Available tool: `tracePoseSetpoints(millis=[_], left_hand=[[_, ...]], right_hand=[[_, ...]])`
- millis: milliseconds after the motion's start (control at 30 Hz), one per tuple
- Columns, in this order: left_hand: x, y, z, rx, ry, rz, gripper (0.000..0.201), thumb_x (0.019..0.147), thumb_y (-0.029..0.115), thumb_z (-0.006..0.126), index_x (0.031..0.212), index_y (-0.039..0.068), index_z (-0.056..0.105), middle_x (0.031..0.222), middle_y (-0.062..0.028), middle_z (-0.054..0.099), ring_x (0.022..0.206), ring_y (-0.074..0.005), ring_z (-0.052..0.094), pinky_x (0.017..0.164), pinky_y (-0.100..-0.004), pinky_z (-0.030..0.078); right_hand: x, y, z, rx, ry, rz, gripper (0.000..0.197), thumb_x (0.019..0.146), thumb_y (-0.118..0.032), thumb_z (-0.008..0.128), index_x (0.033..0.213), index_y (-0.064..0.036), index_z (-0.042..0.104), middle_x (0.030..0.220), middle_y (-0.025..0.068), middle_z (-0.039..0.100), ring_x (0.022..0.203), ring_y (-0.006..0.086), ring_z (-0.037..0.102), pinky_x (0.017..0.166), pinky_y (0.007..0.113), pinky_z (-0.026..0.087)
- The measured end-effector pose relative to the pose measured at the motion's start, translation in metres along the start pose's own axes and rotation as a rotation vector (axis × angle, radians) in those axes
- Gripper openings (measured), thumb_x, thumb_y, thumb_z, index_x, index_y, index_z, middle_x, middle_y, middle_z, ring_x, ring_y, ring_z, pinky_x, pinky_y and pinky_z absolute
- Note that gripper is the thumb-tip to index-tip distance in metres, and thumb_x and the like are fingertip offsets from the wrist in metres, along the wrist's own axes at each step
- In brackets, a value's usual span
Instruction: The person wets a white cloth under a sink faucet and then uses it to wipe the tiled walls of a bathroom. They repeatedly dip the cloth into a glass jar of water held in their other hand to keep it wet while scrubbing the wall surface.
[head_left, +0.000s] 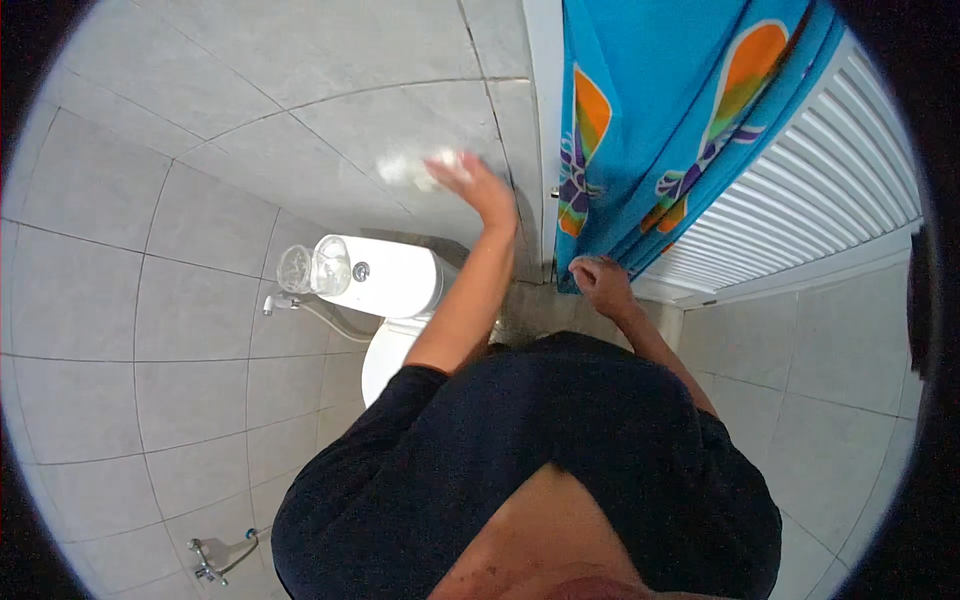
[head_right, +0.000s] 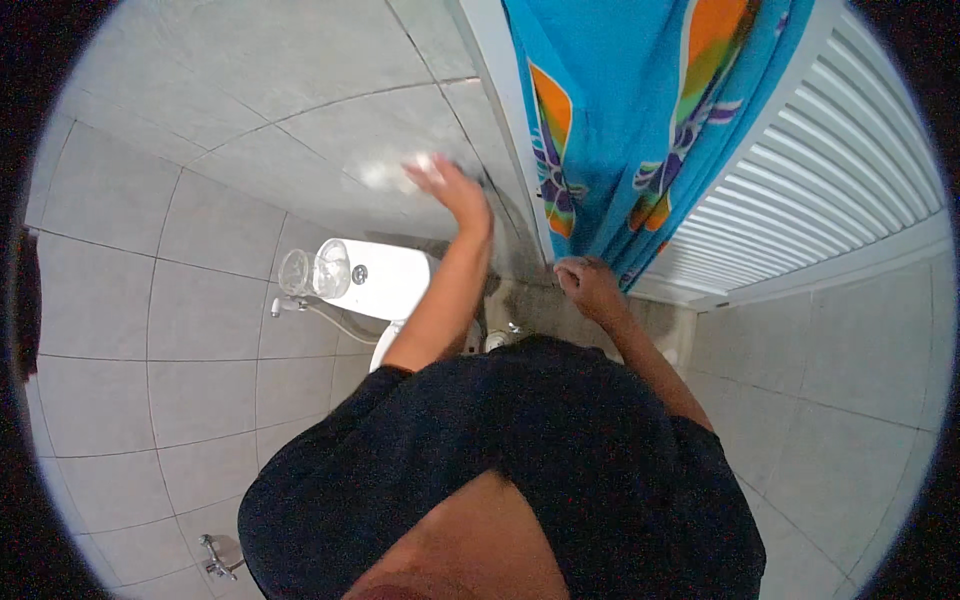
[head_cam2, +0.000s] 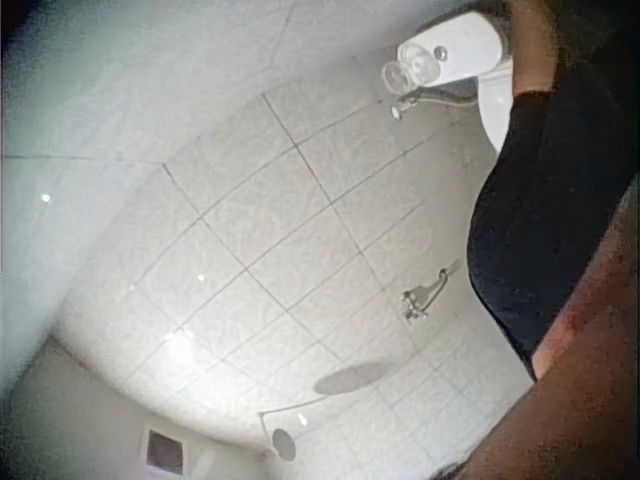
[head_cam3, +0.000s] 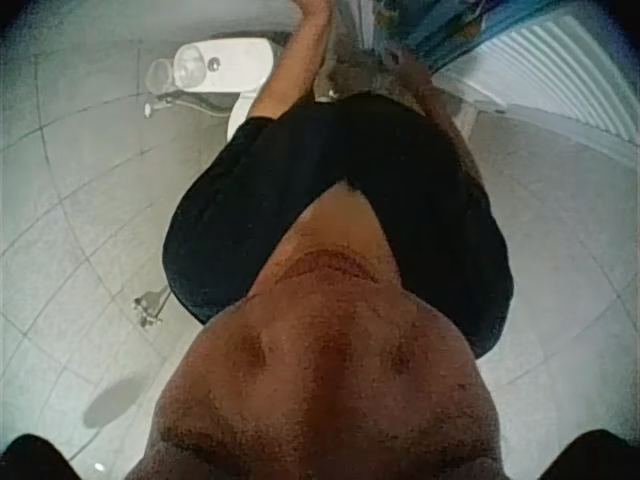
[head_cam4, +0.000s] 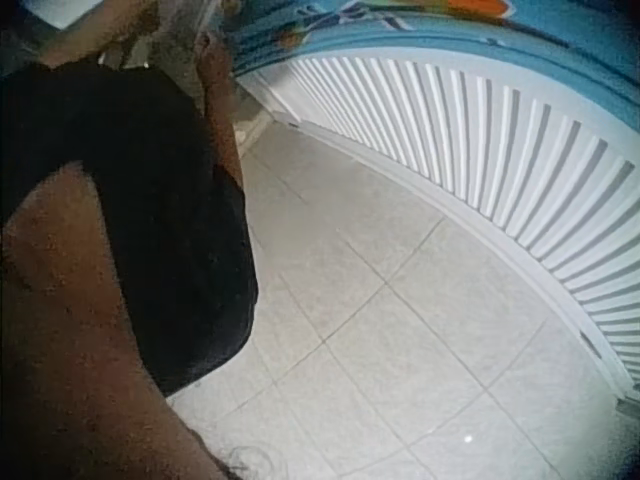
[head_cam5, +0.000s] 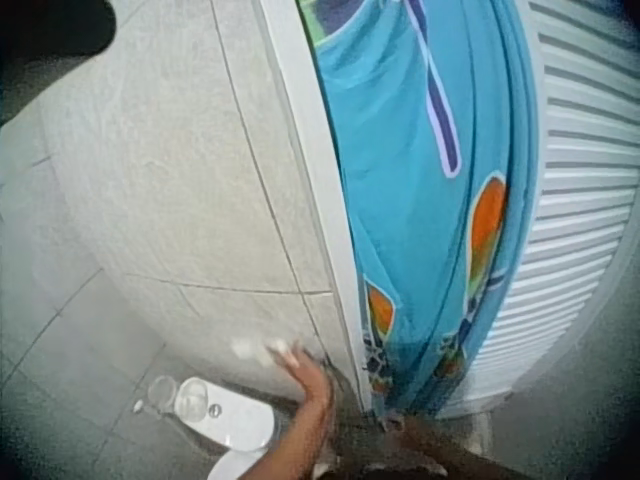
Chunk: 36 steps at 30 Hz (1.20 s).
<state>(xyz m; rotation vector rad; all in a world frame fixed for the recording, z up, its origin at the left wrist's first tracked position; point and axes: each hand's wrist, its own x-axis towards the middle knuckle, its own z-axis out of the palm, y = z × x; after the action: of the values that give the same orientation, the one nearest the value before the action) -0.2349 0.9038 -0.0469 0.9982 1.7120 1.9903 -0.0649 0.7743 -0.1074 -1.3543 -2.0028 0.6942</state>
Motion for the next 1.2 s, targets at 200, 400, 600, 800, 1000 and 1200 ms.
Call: tracePoseSetpoints(millis=[200,400,600,800,1000,1200], left_hand=[[0.04,0.084,0.002,0.255,-0.02,0.876,0.055,0.083,0.024,0.042,0.128,-0.002,0.022,0.129,-0.0242,0.022,0.12,-0.0434,0.016,0.097,-0.0555,0.008],[-0.017,-0.069,-0.029,0.742,-0.478,0.884,0.044,0.079,0.033,0.051,0.112,0.004,0.047,0.117,-0.0244,0.033,0.114,-0.0453,0.024,0.093,-0.0615,0.013],[-0.061,-0.18,-0.036,0.586,-0.287,0.263,0.059,0.082,0.035,0.047,0.128,0.005,0.027,0.135,-0.0205,0.017,0.119,-0.0417,0.022,0.1,-0.0446,0.017],[-0.065,-0.191,0.007,-0.458,0.07,-0.872,0.064,0.087,0.043,0.028,0.132,0.002,0.009,0.136,-0.0164,0.016,0.121,-0.0318,0.024,0.1,-0.0373,0.02],[-0.039,-0.008,0.012,-0.821,-0.065,-0.962,0.064,0.088,0.044,0.027,0.132,0.003,0.006,0.136,-0.0143,0.017,0.12,-0.0297,0.026,0.099,-0.0366,0.022],[-0.024,0.077,0.024,-0.141,0.002,-0.14,0.065,0.088,0.042,0.028,0.132,0.002,0.003,0.137,-0.0196,0.01,0.125,-0.0354,0.011,0.101,-0.0421,0.008]], right_hand=[[0.009,-0.007,-0.001,0.001,0.072,-0.106,0.016,0.078,-0.014,0.048,0.085,-0.0032,0.059,0.085,0.0109,0.06,0.077,0.03,0.055,0.071,0.038,0.043],[-0.003,-0.016,-0.006,0.047,-0.008,0.086,0.017,0.079,-0.016,0.048,0.085,-0.003,0.058,0.08,0.0109,0.06,0.074,0.0287,0.056,0.069,0.036,0.042],[-0.032,0.004,-0.003,0.04,-0.012,0.28,0.016,0.08,-0.016,0.048,0.086,-0.0041,0.058,0.077,0.0126,0.059,0.072,0.0277,0.057,0.066,0.035,0.043],[-0.036,0.016,0.003,0.08,0.052,0.238,0.015,0.08,-0.015,0.049,0.086,-0.0043,0.058,0.082,0.0097,0.059,0.069,0.0209,0.057,0.064,0.03,0.044],[-0.028,0.011,0.0,0.15,0.159,0.279,0.016,0.08,-0.015,0.049,0.084,-0.0026,0.058,0.077,0.0083,0.057,0.063,0.0177,0.053,0.061,0.027,0.043],[-0.015,0.012,-0.002,0.159,0.119,0.257,0.015,0.08,-0.016,0.049,0.086,-0.0042,0.057,0.071,0.0109,0.059,0.062,0.0228,0.058,0.058,0.031,0.044]])
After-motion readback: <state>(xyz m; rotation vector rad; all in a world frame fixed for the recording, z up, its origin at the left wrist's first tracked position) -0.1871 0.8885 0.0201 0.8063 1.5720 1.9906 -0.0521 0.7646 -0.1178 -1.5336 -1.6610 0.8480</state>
